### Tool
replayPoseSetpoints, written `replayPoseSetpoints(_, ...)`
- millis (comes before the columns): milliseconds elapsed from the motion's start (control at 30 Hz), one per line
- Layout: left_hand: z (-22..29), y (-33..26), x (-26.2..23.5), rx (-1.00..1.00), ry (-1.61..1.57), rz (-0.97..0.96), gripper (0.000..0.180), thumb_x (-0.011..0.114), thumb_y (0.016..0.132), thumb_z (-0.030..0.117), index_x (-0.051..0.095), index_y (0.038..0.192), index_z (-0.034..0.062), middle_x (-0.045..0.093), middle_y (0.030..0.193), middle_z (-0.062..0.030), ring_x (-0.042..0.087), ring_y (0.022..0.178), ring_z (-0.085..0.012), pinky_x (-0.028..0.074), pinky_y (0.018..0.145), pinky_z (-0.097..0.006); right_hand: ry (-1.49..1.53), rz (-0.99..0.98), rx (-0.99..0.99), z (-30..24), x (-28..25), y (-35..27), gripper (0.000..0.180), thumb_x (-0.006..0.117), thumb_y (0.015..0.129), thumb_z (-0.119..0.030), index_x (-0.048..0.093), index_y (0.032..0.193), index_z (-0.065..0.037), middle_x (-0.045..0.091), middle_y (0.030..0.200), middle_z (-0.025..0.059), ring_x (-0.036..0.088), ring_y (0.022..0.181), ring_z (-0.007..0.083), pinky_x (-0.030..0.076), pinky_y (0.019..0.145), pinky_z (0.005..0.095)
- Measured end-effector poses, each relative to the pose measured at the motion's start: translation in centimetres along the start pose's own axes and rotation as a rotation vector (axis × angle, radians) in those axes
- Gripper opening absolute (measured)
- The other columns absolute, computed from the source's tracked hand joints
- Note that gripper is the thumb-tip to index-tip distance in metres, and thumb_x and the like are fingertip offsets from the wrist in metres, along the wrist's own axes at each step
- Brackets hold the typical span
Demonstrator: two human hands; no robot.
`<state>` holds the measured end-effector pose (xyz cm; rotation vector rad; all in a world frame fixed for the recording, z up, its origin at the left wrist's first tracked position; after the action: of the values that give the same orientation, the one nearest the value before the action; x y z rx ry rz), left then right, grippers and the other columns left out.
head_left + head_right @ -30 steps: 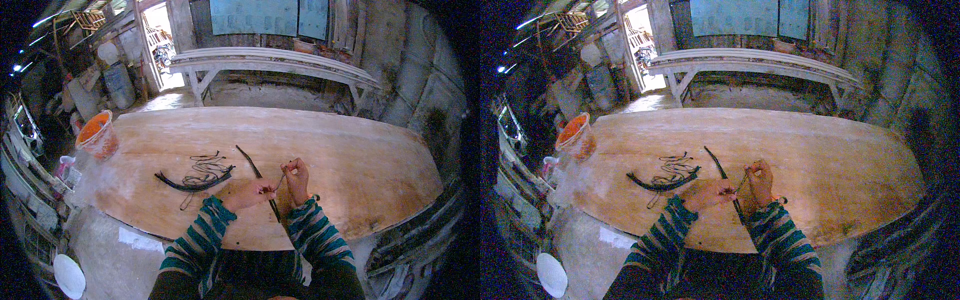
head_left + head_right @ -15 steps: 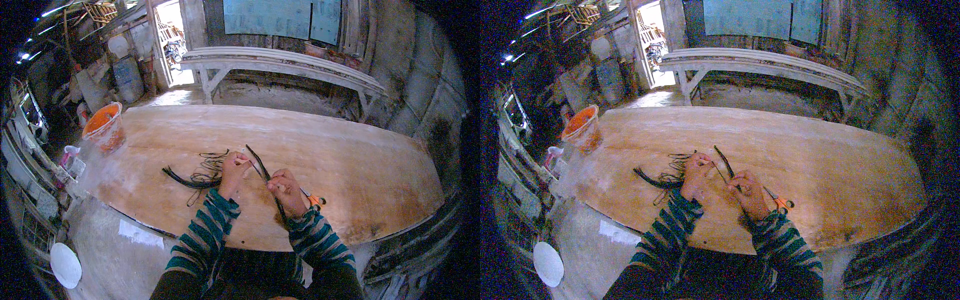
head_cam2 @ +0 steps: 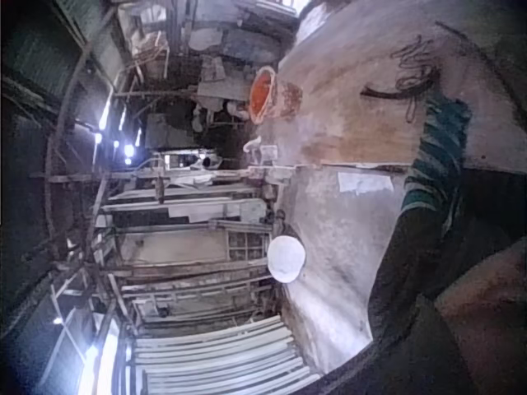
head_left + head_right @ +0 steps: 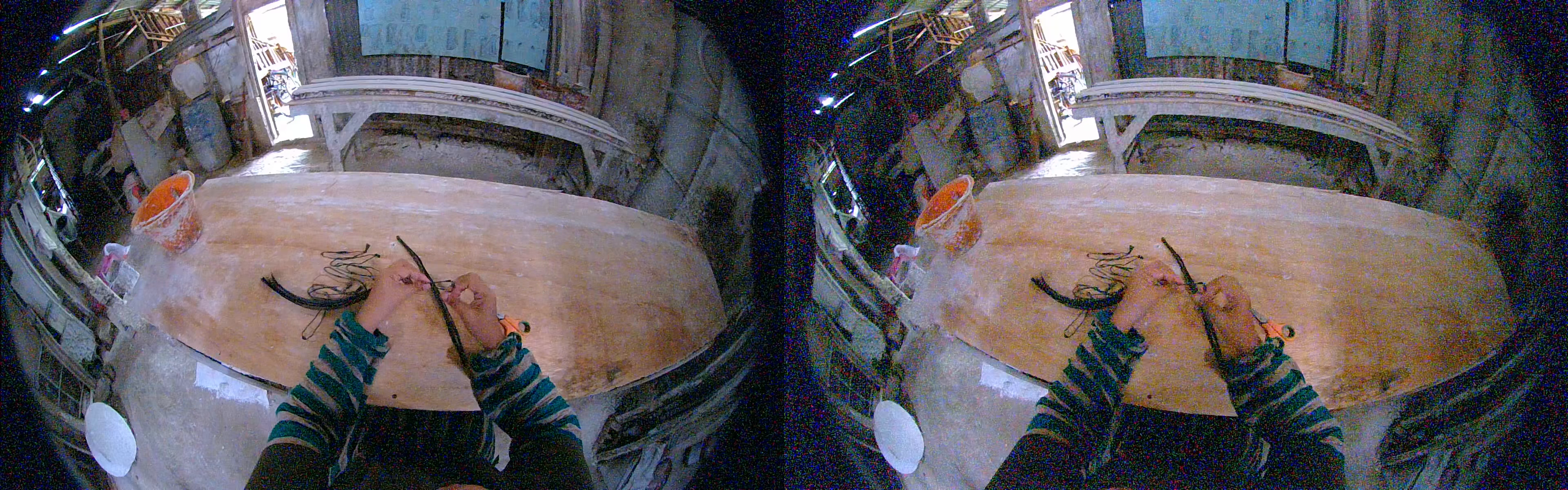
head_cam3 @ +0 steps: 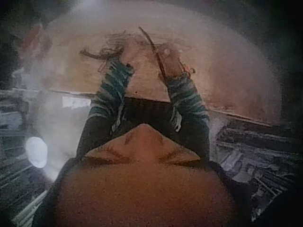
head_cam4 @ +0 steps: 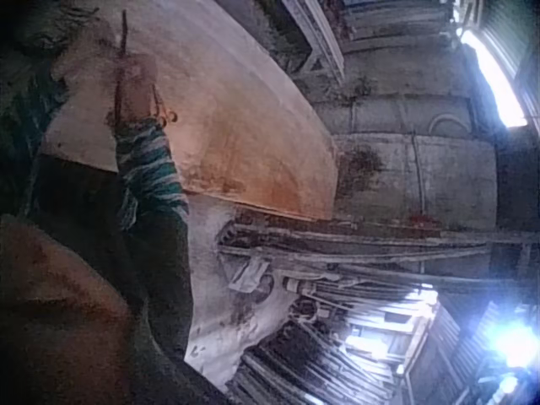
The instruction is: The person ties black cords into knots on a wooden workbench. They repeatedly pick up a cord, form a loop, and tighten it into a knot, then place the knotted cord on the table. Scissors are visible on the table but not used.
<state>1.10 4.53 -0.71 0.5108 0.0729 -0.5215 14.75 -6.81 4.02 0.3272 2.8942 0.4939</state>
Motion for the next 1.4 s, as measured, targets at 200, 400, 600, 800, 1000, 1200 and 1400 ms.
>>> replayPoseSetpoints(200, 3.6, -1.5, 3.7, 0.043, -0.016, -0.528, 0.009, 0.064, 0.072, 0.012, 0.059, 0.076, 0.0058, 0.055, 0.075, -0.0031, 0.053, 0.073, -0.0137, 0.043, 0.066, -0.027, 0.157, 0.426, -0.012, 1.5, -1.4, 1.0, 0.011, 0.060, 0.076, -0.005, 0.049, 0.073, -0.006, 0.048, 0.071, 0.0015, 0.045, 0.071, 0.0102, 0.038, 0.067, 0.0237)
replayPoseSetpoints(400, 2.5, -1.2, 3.0, -0.106, -0.114, -0.309, 0.014, 0.067, 0.073, 0.016, 0.058, 0.077, 0.0055, 0.050, 0.075, -0.0008, 0.052, 0.069, -0.0119, 0.044, 0.062, -0.025, 0.022, 0.469, -0.049, 4.6, -2.4, 1.9, 0.010, 0.063, 0.075, -0.006, 0.054, 0.080, -0.005, 0.049, 0.076, 0.0026, 0.047, 0.077, 0.0124, 0.039, 0.071, 0.0254)
replayPoseSetpoints(600, 1.8, 0.4, -0.7, -0.249, -0.045, 0.220, 0.018, 0.069, 0.071, 0.018, 0.058, 0.074, 0.0045, 0.053, 0.072, -0.0003, 0.051, 0.063, -0.0096, 0.043, 0.053, -0.023, -0.214, 0.251, -0.234, 3.1, -1.6, 1.1, 0.012, 0.067, 0.069, -0.007, 0.059, 0.077, -0.005, 0.050, 0.088, 0.0067, 0.048, 0.089, 0.0202, 0.039, 0.078, 0.0294)
replayPoseSetpoints(800, 0.9, -0.1, -1.2, -0.329, -0.085, 0.336, 0.019, 0.067, 0.073, 0.021, 0.060, 0.073, 0.0034, 0.056, 0.071, -0.0010, 0.050, 0.058, -0.0083, 0.042, 0.046, -0.021, 0.087, -0.376, -0.128, 1.1, 2.0, -0.8, 0.015, 0.065, 0.073, -0.013, 0.063, 0.087, -0.007, 0.043, 0.116, 0.0102, 0.039, 0.110, 0.0241, 0.032, 0.092, 0.0377)
replayPoseSetpoints(1000, -1.1, -0.3, -1.1, -0.217, 0.081, 0.332, 0.010, 0.063, 0.075, 0.013, 0.060, 0.075, 0.0039, 0.056, 0.073, -0.0006, 0.051, 0.060, -0.0080, 0.043, 0.050, -0.020, -0.189, -0.411, -0.403, 1.6, 1.8, -0.1, 0.016, 0.060, 0.077, -0.020, 0.062, 0.088, -0.009, 0.052, 0.108, 0.0123, 0.042, 0.110, 0.0292, 0.037, 0.090, 0.0398)
replayPoseSetpoints(1200, 0.2, -0.5, 0.6, -0.177, 0.013, 0.002, 0.003, 0.060, 0.077, 0.009, 0.060, 0.079, 0.0067, 0.055, 0.076, 0.0003, 0.052, 0.070, -0.0082, 0.043, 0.057, -0.021, -0.051, -0.123, -0.040, 0.5, 0.7, 0.0, 0.007, 0.061, 0.074, -0.004, 0.055, 0.074, -0.004, 0.056, 0.079, 0.0066, 0.052, 0.086, 0.0182, 0.040, 0.078, 0.0292)
replayPoseSetpoints(1400, 3.3, -1.4, 2.8, -0.270, -0.175, -0.542, 0.007, 0.057, 0.079, 0.009, 0.059, 0.083, 0.0041, 0.055, 0.080, -0.0014, 0.054, 0.072, -0.0113, 0.046, 0.059, -0.025, -0.005, 0.354, -0.063, 1.7, -1.8, 1.1, 0.011, 0.059, 0.075, 0.000, 0.049, 0.073, -0.004, 0.052, 0.073, 0.0043, 0.051, 0.077, 0.0138, 0.041, 0.070, 0.0246)
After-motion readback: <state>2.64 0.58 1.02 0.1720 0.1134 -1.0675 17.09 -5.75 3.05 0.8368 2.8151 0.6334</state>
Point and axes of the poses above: each hand's wrist, its own y-axis towards the middle knuckle, its own x-axis out of the palm, z = x × y, the point moved 3 cm from there along y, towards the middle knuckle
